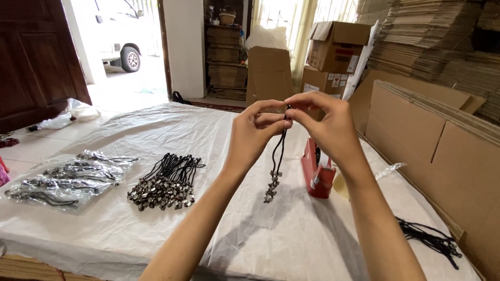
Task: Picking up individual lanyards and placing them into small plastic bags for packaging.
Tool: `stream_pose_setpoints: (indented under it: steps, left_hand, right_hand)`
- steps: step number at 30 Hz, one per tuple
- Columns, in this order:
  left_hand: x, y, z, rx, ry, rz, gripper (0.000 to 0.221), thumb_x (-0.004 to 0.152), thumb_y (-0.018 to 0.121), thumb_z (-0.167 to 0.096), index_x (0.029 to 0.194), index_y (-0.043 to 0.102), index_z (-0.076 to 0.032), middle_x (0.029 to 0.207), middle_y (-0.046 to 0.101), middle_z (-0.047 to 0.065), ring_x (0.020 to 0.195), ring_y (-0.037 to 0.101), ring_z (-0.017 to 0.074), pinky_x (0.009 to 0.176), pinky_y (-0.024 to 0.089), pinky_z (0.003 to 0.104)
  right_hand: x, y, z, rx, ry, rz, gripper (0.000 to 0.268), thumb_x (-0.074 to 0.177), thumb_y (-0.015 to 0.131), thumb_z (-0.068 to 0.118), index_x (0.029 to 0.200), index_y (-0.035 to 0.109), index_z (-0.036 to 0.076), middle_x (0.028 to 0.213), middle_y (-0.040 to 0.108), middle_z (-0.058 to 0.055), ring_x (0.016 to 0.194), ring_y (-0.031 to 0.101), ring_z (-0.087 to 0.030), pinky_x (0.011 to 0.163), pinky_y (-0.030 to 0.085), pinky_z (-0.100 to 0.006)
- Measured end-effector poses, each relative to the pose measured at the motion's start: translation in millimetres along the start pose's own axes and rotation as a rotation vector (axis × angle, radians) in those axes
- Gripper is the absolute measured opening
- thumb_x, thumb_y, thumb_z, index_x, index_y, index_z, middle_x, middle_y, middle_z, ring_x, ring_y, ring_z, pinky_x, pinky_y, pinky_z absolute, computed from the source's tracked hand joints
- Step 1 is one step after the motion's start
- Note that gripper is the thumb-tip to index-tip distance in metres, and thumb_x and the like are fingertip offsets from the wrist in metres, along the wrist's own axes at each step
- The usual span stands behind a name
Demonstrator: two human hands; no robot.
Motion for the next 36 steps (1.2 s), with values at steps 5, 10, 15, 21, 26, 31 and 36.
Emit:
stream_pose_setpoints:
  steps: [5, 10, 15, 21, 26, 31, 36]
  left_hand:
    - [-1.4, 2.5, -1.7, -0.031, 0.011, 0.018, 0.044, 0.079, 0.085, -0.003, 0.120, 0.070, -0.005, 0.096, 0.078, 0.021, 0.081, 0.077, 0.0211, 0.077, 0.067, 0.031]
    - [2.1, 5.3, 3.5, -0.036, 0.020, 0.033, 0.044, 0.079, 0.086, -0.004, 0.120, 0.070, -0.005, 0.096, 0.078, 0.021, 0.081, 0.077, 0.0213, 0.077, 0.067, 0.031]
    - [1.8, 5.8, 5.5, -0.038, 0.025, 0.056, 0.047, 0.078, 0.086, -0.002, 0.122, 0.069, -0.004, 0.096, 0.077, 0.021, 0.081, 0.076, 0.0201, 0.078, 0.067, 0.032]
    - [3.3, 4.2, 6.1, -0.035, 0.035, 0.077, 0.049, 0.076, 0.087, 0.001, 0.122, 0.069, -0.003, 0.093, 0.077, 0.019, 0.080, 0.076, 0.0184, 0.077, 0.067, 0.031]
    - [3.6, 3.2, 2.6, -0.040, 0.038, 0.058, 0.052, 0.074, 0.088, 0.002, 0.122, 0.069, -0.002, 0.091, 0.077, 0.020, 0.078, 0.076, 0.0185, 0.075, 0.067, 0.030]
    - [2.6, 4.4, 3.7, -0.048, 0.027, 0.053, 0.052, 0.074, 0.088, 0.001, 0.122, 0.068, -0.002, 0.093, 0.077, 0.020, 0.079, 0.076, 0.0189, 0.076, 0.067, 0.030]
    - [1.7, 4.3, 5.8, -0.043, 0.026, 0.046, 0.051, 0.074, 0.089, -0.001, 0.121, 0.069, -0.003, 0.093, 0.077, 0.020, 0.079, 0.077, 0.0183, 0.076, 0.067, 0.030]
  right_hand:
    - [1.2, -7.4, 8.9, 0.022, 0.007, 0.046, 0.017, 0.086, 0.085, 0.008, 0.100, 0.081, 0.015, 0.091, 0.078, -0.002, 0.083, 0.069, -0.010, 0.083, 0.053, -0.026]
    - [-2.2, -11.6, 3.1, 0.121, 0.066, 0.093, 0.009, 0.093, 0.077, 0.006, 0.101, 0.080, 0.009, 0.091, 0.077, -0.007, 0.085, 0.069, -0.013, 0.083, 0.055, -0.028]
    - [-3.3, -10.5, -5.5, 0.206, 0.146, 0.090, 0.009, 0.092, 0.077, 0.003, 0.101, 0.079, 0.003, 0.091, 0.076, -0.010, 0.085, 0.069, -0.012, 0.082, 0.058, -0.029]
    - [-5.8, -11.7, -7.6, 0.213, 0.215, 0.062, 0.012, 0.089, 0.080, 0.003, 0.100, 0.078, 0.002, 0.088, 0.076, -0.008, 0.084, 0.069, -0.011, 0.082, 0.059, -0.031]
    - [-6.3, -12.2, 5.3, 0.217, 0.077, 0.138, 0.010, 0.098, 0.070, 0.008, 0.100, 0.077, 0.001, 0.099, 0.076, -0.014, 0.093, 0.072, -0.019, 0.085, 0.059, -0.033]
    - [-8.9, -13.4, 4.2, 0.178, 0.045, 0.198, 0.012, 0.098, 0.070, 0.010, 0.103, 0.078, 0.003, 0.104, 0.075, -0.015, 0.099, 0.071, -0.021, 0.088, 0.059, -0.034]
    - [-11.4, -13.6, 0.8, 0.137, 0.052, 0.255, 0.020, 0.091, 0.078, 0.014, 0.110, 0.078, 0.007, 0.108, 0.073, -0.012, 0.097, 0.070, -0.020, 0.088, 0.059, -0.034]
Point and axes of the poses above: each hand's wrist, its own x-axis towards the middle knuckle, its own y-axis out of the palm, z = x × y, the point moved 5 cm from there along x, towards the middle knuckle
